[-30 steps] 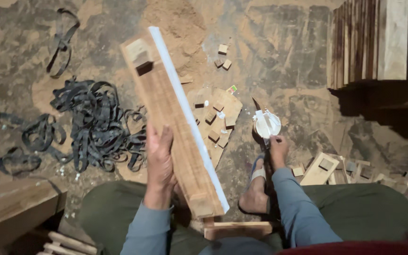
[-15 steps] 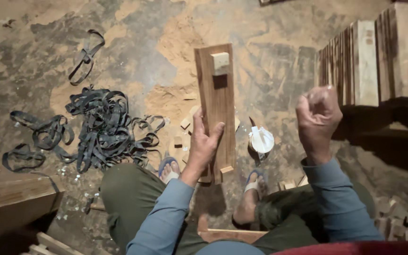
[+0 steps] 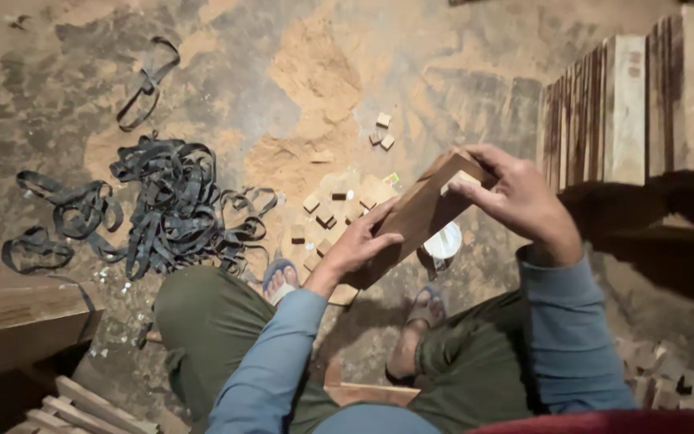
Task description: The person assembles a hexagonal wooden box by hammering wooden pieces together. They then apply glue to the edges of wooden planks and attach small wooden blocks to form the box structure.
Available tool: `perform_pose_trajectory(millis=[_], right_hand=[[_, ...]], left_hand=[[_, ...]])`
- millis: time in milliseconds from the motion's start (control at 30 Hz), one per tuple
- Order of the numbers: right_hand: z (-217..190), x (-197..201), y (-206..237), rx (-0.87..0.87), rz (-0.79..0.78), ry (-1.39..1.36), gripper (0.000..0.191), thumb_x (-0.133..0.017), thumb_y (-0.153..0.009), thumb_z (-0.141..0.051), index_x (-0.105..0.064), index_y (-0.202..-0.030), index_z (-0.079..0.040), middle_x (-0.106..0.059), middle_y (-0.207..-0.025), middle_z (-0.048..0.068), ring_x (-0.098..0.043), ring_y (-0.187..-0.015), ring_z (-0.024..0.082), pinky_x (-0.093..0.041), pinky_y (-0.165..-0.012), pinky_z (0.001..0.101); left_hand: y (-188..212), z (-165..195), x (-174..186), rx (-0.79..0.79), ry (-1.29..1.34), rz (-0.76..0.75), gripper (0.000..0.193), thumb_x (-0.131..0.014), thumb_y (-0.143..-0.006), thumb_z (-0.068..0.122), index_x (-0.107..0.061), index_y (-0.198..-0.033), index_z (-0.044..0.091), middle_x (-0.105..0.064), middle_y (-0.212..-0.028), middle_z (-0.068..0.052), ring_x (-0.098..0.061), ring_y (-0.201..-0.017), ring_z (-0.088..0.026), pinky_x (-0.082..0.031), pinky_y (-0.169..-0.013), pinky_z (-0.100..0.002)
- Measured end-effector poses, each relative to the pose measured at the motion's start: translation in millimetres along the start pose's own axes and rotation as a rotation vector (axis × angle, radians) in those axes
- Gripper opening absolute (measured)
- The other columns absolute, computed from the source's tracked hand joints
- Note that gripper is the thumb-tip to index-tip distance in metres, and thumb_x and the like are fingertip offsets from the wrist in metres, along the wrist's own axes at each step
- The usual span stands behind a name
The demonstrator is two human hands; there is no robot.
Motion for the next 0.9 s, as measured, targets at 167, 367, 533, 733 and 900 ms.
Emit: perform_pose_trajectory(millis=[167, 367, 533, 733, 900], right_hand=[[27.6, -20.7, 0.6, -0.129, -0.27, 0.241, 0.064, -0.083, -0.079, -0.035, -0.064, -0.131, -0.004, -0.076, -0.101, 0.016, -0.075, -0.088, 0.022, -0.06, -0.073, 0.0373], [59.5, -63.3, -8.8, -0.251, -0.161, 0.204, 0.049, -0.082, -0.081, -0.026, -0.07, -0.121, 0.0, -0.076, -0.097, 0.018, -0.073, -0.084, 0.025, -0.058, -0.072, 0.0388], [85.1, -84.2, -23.1, -0.208, -0.013, 0.399, 0.048, -0.086, -0.081, -0.025, -0.068, -0.113, 0.006, -0.073, -0.097, 0.021, -0.071, -0.087, 0.025, -0.056, -0.074, 0.038], [107.8, -106.4, -35.6, -0.303, -0.01, 0.153, 0.049, -0.081, -0.082, -0.03, -0.066, -0.112, 0.005, -0.075, -0.095, 0.019, -0.073, -0.086, 0.024, -0.058, -0.072, 0.0367], [100.6, -125.8, -53.0, -0.272, -0.099, 0.43, 0.052, -0.084, -0.08, -0.033, -0.066, -0.112, 0.004, -0.073, -0.092, 0.022, -0.074, -0.084, 0.03, -0.057, -0.074, 0.04]], left_hand=[[-12.0, -13.2, 8.2, 0.139, -0.12, -0.096, 0.075, -0.082, -0.086, 0.02, -0.05, -0.153, 0.013, -0.063, -0.143, -0.014, -0.06, -0.13, -0.023, -0.048, -0.109, -0.036], [-2.3, -69.7, 76.6, 0.308, -0.345, 0.755, 0.055, -0.083, -0.08, 0.027, -0.065, -0.129, 0.007, -0.074, -0.104, -0.017, -0.07, -0.096, -0.033, -0.056, -0.088, -0.043], [48.3, -137.5, 98.3, 0.52, -0.325, 1.091, 0.024, -0.064, -0.093, 0.019, -0.074, -0.112, 0.008, -0.076, -0.107, -0.018, -0.071, -0.1, -0.037, -0.057, -0.087, -0.046], [47.1, -167.9, 62.8, 0.567, -0.201, 0.906, 0.026, -0.062, -0.094, 0.02, -0.076, -0.114, 0.011, -0.075, -0.104, -0.019, -0.072, -0.1, -0.038, -0.058, -0.086, -0.044], [25.0, -168.0, 53.3, 0.354, -0.092, 0.865, 0.03, -0.068, -0.096, 0.023, -0.072, -0.117, 0.003, -0.075, -0.107, -0.022, -0.074, -0.098, -0.036, -0.057, -0.086, -0.043]])
Point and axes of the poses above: each hand's wrist, its own y-axis away from the middle knuckle, its own x-axis out of the back of the hand, z = x × y, the point moved 5 cm from there along -y, towards the middle knuckle
